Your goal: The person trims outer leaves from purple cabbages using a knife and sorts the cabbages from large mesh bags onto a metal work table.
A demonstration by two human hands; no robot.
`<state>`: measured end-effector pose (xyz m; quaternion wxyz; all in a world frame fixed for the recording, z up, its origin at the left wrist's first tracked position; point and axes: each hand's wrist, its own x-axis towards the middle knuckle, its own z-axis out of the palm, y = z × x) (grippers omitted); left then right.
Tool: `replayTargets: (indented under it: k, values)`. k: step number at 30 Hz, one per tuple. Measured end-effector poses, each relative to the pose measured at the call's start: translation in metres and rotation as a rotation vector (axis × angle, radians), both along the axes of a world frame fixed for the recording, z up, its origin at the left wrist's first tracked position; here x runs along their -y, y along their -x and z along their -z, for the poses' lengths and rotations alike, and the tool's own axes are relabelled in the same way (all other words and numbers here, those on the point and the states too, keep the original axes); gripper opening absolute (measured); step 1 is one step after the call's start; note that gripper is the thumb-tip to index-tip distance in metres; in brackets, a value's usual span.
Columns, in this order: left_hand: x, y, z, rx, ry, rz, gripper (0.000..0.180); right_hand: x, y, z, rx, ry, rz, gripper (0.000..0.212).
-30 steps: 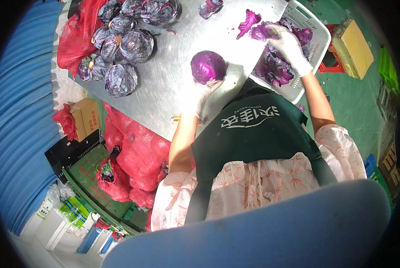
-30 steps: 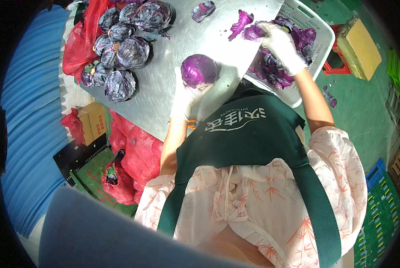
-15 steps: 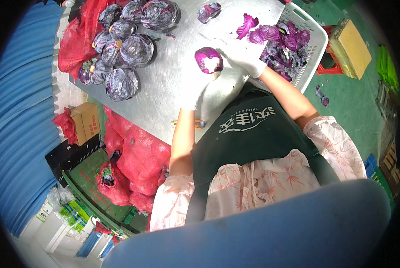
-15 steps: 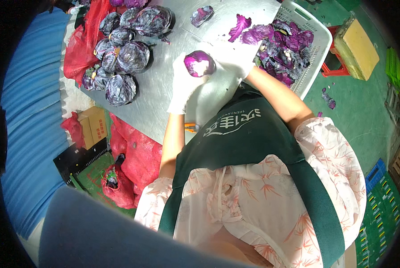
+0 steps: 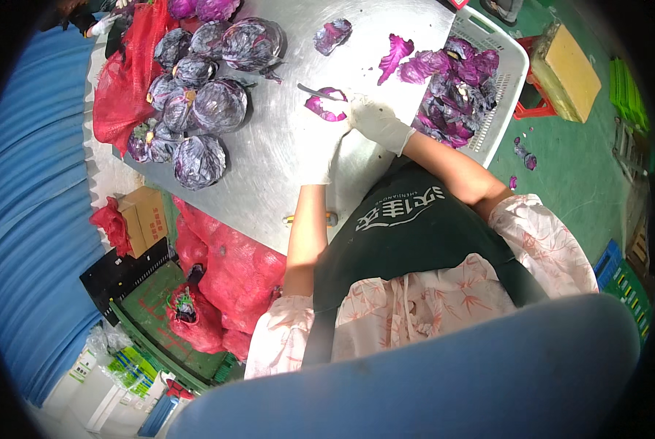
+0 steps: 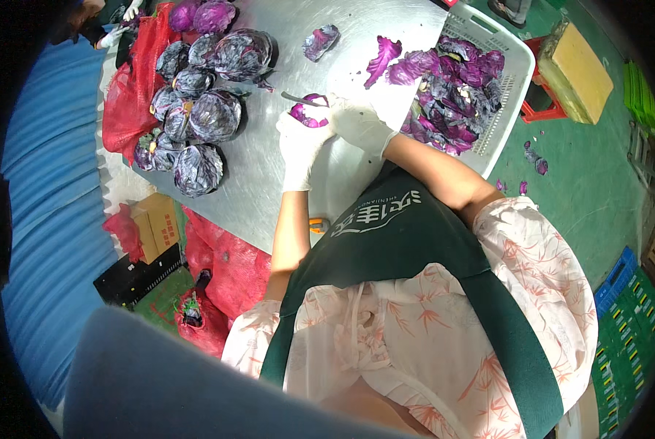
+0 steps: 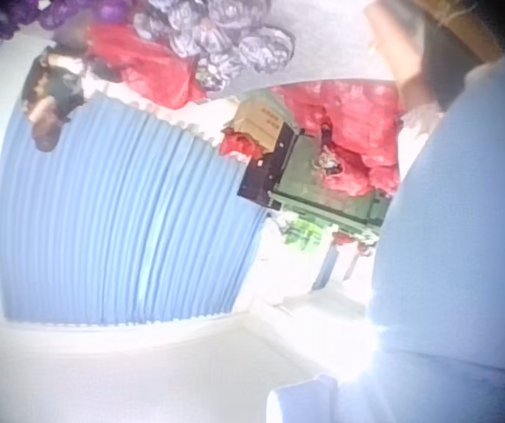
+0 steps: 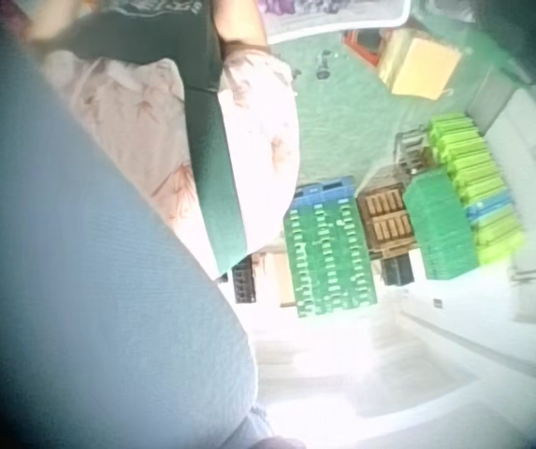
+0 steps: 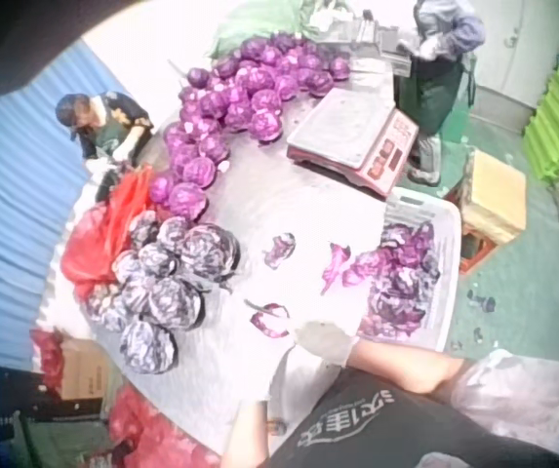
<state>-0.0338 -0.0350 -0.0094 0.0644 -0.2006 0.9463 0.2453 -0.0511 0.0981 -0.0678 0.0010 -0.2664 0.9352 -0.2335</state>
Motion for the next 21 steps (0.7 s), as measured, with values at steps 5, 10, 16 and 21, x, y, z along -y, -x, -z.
replayTargets:
  k: [5, 10, 16, 21]
  values:
    - [-0.004, -0.015, -0.01, -0.149, -0.17, 0.051, 0.096, -0.02, 0.04, 0.017, -0.283, 0.238, -0.005, 0.024]
    - [0.059, -0.066, 0.043, -0.442, -0.577, 0.298, 0.117, -0.028, 0.058, 0.025, 0.909, 0.661, 0.584, 0.041]
    - [0.074, -0.061, 0.047, -0.233, -0.857, 0.152, 0.12, -0.069, 0.069, 0.046, -0.067, 0.344, 0.422, 0.052]
    - [0.046, -0.035, 0.017, -0.192, -0.616, -0.09, 0.101, -0.028, 0.018, -0.026, -0.093, 0.166, -0.227, 0.045]
